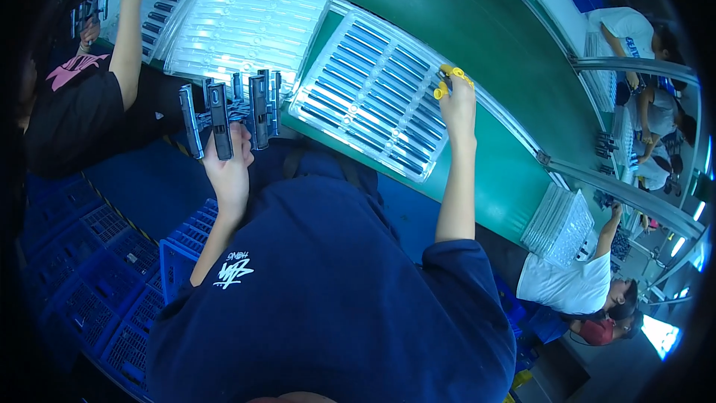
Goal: The person assembles black plastic components by hand, then places the assembled mechanical parts into trays on a factory conveyor line.
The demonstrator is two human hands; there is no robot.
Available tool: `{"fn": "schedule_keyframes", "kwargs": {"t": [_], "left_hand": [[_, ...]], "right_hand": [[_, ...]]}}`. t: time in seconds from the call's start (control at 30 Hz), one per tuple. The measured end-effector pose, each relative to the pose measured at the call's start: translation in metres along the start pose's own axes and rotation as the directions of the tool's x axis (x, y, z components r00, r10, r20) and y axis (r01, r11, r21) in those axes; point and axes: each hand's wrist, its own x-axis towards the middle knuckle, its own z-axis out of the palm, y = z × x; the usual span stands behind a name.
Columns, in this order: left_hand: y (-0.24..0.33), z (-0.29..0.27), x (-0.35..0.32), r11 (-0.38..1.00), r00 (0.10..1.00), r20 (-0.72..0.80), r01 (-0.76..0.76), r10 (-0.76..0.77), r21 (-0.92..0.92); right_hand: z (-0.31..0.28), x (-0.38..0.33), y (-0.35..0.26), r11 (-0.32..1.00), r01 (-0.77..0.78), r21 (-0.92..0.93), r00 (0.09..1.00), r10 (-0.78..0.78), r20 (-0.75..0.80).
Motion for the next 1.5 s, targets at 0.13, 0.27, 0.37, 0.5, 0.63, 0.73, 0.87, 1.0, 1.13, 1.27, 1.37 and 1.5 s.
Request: {"fn": "schedule_keyframes", "kwargs": {"t": [0.13, 0.27, 0.37, 0.5, 0.63, 0.73, 0.87, 1.0, 1.13, 1.27, 1.37, 1.5], "left_hand": [[0.002, -0.007, 0.002, 0.999, 1.000, 0.011, -0.014, 0.014, 0.043], [0.002, -0.013, 0.003, 0.994, 0.998, -0.034, -0.055, 0.059, 0.097], [-0.002, -0.038, 0.004, 0.998, 0.998, -0.057, -0.027, 0.030, 0.048], [0.002, -0.092, 0.010, 0.972, 0.989, -0.100, 0.125, -0.106, 0.197], [0.000, -0.157, -0.003, 0.877, 0.978, -0.073, 0.208, -0.196, 0.433], [-0.006, -0.227, -0.045, 0.849, 0.961, -0.193, 0.268, -0.200, 0.455], [-0.041, -0.318, -0.105, 0.989, 0.635, -0.770, 0.144, -0.058, 0.045], [-0.116, -0.371, -0.153, 0.927, 0.355, -0.930, -0.310, -0.095, -0.213], [-0.160, -0.399, -0.226, 0.983, -0.241, -0.959, -0.137, -0.151, -0.120], [-0.205, -0.411, -0.288, 0.933, -0.152, -0.922, -0.001, -0.357, -0.361], [-0.232, -0.421, -0.310, 0.758, 0.048, -0.790, 0.321, -0.612, -0.568], [-0.270, -0.425, -0.292, 0.734, 0.002, -0.742, 0.156, -0.670, -0.661]], "right_hand": [[0.017, 0.008, 0.032, 0.997, 0.035, -0.074, 0.995, -0.028, 0.095], [0.024, 0.013, 0.037, 0.991, 0.096, -0.095, 0.993, -0.089, 0.073], [0.026, 0.012, 0.027, 0.986, 0.124, -0.109, 0.990, -0.117, 0.073], [0.028, 0.005, 0.021, 0.990, 0.126, -0.060, 0.992, -0.124, 0.038], [0.028, 0.007, 0.026, 0.993, 0.093, -0.070, 0.995, -0.090, 0.048], [0.037, 0.010, 0.025, 0.996, 0.089, -0.028, 0.986, -0.084, 0.143], [0.062, -0.010, 0.019, 0.981, 0.196, -0.013, 0.974, -0.193, 0.123], [0.030, -0.012, 0.040, 0.975, 0.217, -0.050, 0.973, -0.212, 0.094], [0.013, -0.026, 0.049, 0.983, 0.184, 0.008, 0.973, -0.183, 0.140], [0.009, -0.031, 0.038, 0.979, 0.155, -0.135, 0.981, -0.136, 0.140], [0.014, -0.028, 0.041, 0.986, 0.145, -0.084, 0.981, -0.132, 0.143], [0.019, -0.021, 0.042, 0.989, 0.126, -0.076, 0.989, -0.120, 0.084]]}}
